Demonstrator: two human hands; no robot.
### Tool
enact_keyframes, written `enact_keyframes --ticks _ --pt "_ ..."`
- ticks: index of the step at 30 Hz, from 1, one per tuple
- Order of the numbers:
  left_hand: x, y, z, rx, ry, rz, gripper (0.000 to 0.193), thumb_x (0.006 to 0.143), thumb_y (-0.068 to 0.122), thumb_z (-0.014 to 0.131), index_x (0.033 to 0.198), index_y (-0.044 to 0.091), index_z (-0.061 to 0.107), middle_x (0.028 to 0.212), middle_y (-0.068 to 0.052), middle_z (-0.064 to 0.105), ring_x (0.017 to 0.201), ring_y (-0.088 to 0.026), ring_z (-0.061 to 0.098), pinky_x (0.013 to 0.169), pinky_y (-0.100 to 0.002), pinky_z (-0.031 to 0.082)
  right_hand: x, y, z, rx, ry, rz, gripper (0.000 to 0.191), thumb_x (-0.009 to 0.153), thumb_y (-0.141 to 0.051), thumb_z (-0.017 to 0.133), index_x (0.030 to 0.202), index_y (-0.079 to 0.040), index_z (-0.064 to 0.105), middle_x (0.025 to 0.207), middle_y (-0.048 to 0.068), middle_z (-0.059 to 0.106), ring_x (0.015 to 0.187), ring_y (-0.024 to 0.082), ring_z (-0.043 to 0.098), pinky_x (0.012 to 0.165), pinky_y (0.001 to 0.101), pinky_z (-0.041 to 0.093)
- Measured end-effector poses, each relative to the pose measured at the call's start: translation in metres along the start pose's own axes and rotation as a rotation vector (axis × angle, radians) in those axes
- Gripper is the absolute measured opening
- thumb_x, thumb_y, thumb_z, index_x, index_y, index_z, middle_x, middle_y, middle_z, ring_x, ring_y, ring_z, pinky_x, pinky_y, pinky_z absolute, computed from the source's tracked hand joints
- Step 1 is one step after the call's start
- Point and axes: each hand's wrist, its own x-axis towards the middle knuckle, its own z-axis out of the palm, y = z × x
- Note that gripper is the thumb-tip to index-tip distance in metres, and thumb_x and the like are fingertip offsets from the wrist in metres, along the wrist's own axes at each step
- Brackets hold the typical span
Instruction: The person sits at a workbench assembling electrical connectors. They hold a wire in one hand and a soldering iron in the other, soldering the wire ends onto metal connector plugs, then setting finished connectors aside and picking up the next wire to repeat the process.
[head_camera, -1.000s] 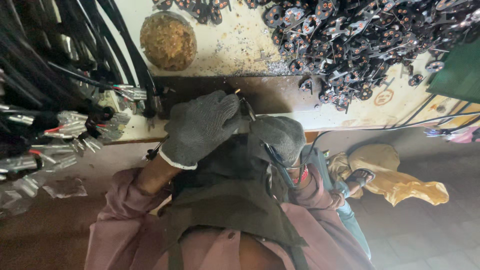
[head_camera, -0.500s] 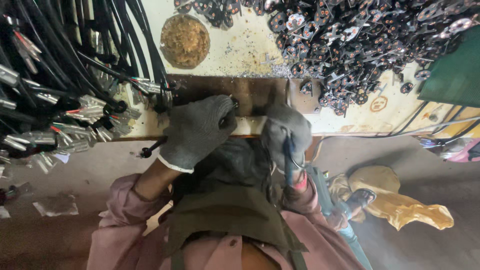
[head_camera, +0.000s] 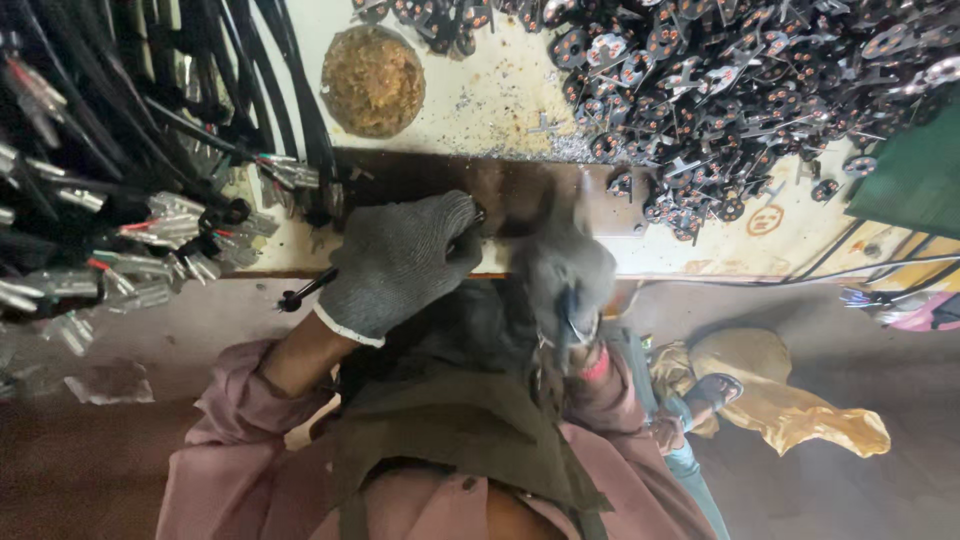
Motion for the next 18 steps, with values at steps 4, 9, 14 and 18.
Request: enact_keyframes --ticks 4,9,14,18 --pt "0.006 0.001 -0.006 -0.024 -0.034 -0.007 0.021 0.087 0.027 0.074 0.090 0.010 0.062 0.077 -0.014 0.066 0.069 -0.039 0.067 0.058 -0.049 0.051 0.041 -0.009 0.037 -0.441 0.041 -0.221 0.022 0.089 -0.003 0.072 0.108 -0.003 0.061 0.111 0.028 0.065 0.097 0.033 0.071 0.081 0.0354 0.058" --pt "0.010 0.009 -0.004 0.088 -0.067 -0.073 0.028 0.081 0.029 0.078 0.091 0.008 0.062 0.079 -0.014 0.069 0.072 -0.038 0.069 0.059 -0.050 0.051 0.042 -0.008 0.049 -0.335 0.111 -0.238 0.038 0.087 0.004 0.080 0.116 -0.006 0.057 0.122 0.023 0.070 0.114 0.028 0.073 0.094 0.0344 0.061" --pt "-0.017 0.007 -0.009 -0.336 0.229 -0.164 0.010 0.102 0.013 0.068 0.107 0.006 0.063 0.092 -0.014 0.068 0.076 -0.028 0.068 0.065 -0.039 0.053 0.025 -0.012 0.025 -0.131 0.170 0.430 0.014 0.092 0.004 0.074 0.106 0.001 0.076 0.097 0.016 0.079 0.068 0.021 0.067 0.060 0.0340 0.053" --pt "-0.025 -0.002 -0.004 -0.661 0.155 -0.302 0.008 0.103 0.011 0.064 0.106 0.004 0.062 0.089 -0.010 0.066 0.075 -0.014 0.063 0.067 -0.034 0.053 0.020 -0.005 0.025 -0.255 -0.120 0.117 0.026 0.079 -0.004 0.078 0.104 -0.004 0.074 0.101 0.009 0.075 0.079 0.016 0.070 0.071 0.0301 0.056"
